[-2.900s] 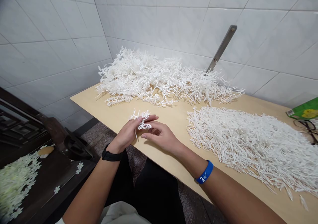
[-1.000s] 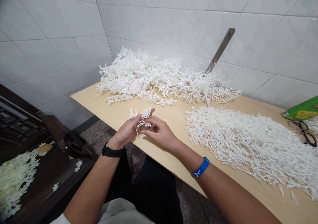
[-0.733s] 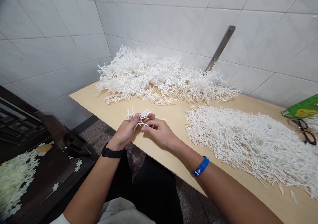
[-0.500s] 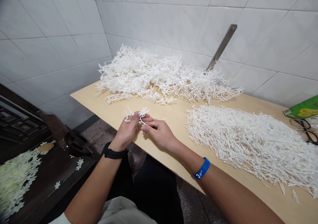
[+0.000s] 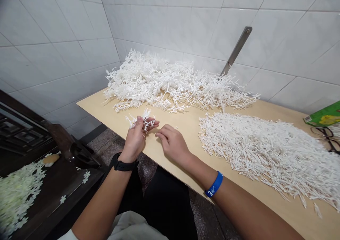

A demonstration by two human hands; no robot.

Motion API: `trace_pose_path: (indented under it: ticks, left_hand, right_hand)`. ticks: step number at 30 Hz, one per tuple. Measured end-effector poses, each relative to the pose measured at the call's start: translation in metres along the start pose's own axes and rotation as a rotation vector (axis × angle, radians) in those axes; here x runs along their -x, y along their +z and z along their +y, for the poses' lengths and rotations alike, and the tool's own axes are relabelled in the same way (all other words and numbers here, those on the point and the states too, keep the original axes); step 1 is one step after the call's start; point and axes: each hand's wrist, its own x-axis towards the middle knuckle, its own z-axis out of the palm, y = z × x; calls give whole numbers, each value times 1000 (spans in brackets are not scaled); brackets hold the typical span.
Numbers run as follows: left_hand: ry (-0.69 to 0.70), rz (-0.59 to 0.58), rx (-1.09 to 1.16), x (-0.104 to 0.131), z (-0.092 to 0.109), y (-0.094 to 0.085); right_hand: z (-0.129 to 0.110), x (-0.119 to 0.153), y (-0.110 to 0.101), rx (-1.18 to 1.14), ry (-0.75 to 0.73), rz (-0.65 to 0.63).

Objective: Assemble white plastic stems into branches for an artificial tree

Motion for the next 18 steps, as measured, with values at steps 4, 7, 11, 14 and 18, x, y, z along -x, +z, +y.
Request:
trace_pose_path:
  ticks: [4, 7, 11, 14, 18]
  left_hand:
    - [-3, -43, -6, 0, -1, -1]
    - [-67, -121, 9, 1, 2, -3]
    - [-94, -300, 40, 1, 4, -6]
    - [-116, -377, 18, 2, 5, -7]
    - [-22, -318, -107, 3, 3, -6]
  right_hand:
    - [10, -3, -5, 290, 91, 145]
    - [8, -4, -4, 186, 113, 113]
    - [0, -6, 2, -240, 117, 28]
    - [-2, -7, 6, -419, 126, -27]
    - [-3, -5, 6, -544, 230, -142]
